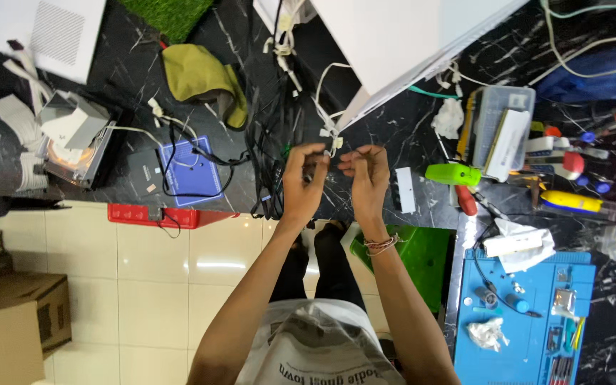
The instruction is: The person installs a black power supply unit into the back of a white computer case. They then use a screwdriver to secure the unit with screws, tightening them to hold the component in place.
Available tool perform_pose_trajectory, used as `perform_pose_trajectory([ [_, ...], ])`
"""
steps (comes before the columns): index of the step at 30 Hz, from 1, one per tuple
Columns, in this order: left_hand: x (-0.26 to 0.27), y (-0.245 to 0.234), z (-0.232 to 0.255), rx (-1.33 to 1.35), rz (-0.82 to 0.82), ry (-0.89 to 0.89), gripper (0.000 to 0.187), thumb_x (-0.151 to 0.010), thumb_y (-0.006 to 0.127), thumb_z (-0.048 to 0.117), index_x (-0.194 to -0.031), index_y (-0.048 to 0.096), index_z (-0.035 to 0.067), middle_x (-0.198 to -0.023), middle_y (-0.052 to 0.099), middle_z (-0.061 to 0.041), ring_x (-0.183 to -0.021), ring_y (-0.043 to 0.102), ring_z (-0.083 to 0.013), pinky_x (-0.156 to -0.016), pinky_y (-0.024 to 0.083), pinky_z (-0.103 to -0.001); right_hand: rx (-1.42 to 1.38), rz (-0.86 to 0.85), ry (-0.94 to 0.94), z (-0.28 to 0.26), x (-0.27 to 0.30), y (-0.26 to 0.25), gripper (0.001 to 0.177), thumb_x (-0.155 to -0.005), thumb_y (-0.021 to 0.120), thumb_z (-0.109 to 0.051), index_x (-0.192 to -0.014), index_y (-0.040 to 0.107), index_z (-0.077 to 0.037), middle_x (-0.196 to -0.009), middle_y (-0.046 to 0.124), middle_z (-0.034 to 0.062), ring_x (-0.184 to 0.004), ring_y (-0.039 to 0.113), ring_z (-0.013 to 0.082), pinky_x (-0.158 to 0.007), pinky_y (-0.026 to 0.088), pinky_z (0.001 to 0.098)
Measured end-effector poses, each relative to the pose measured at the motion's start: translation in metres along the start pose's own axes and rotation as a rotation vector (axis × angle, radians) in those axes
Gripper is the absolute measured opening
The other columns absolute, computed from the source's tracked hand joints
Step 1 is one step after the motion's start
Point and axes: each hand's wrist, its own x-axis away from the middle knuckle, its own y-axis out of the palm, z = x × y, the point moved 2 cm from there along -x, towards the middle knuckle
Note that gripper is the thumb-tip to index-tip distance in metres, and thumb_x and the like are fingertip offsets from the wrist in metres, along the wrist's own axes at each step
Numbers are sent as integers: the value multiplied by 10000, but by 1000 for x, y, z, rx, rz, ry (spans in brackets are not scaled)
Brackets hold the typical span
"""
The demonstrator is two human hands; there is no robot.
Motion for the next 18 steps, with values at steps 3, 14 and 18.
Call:
perform_pose_trajectory([
  [3,12,-4,-14,25,0,-67,212,-1033,667,33,-1199,753,134,-1082,718,-77,-964,782,-282,-759,653,-366,40,-30,15,23,-1,4,137,-1122,484,-149,-1195,554,-55,-1014,732,189,-938,772,316,-810,640,461],
  [14,65,-89,-8,219,-24,-142,160,-1077,681,112,-1186,795,139,-887,751,-85,-795,745,-182,-700,619,-342,199,-7,53,-1,71,65,106,-1035,547,-38,-1105,626,-34,-930,743,207,-820,751,302,-722,614,429],
  [18,94,-169,-11,200,-52,-206,128,-1048,704,67,-1150,776,96,-874,776,-131,-818,772,-191,-752,626,-347,139,115,144,19,119,107,152,-1014,497,-14,-1109,609,-55,-967,774,204,-807,768,284,-713,636,385],
])
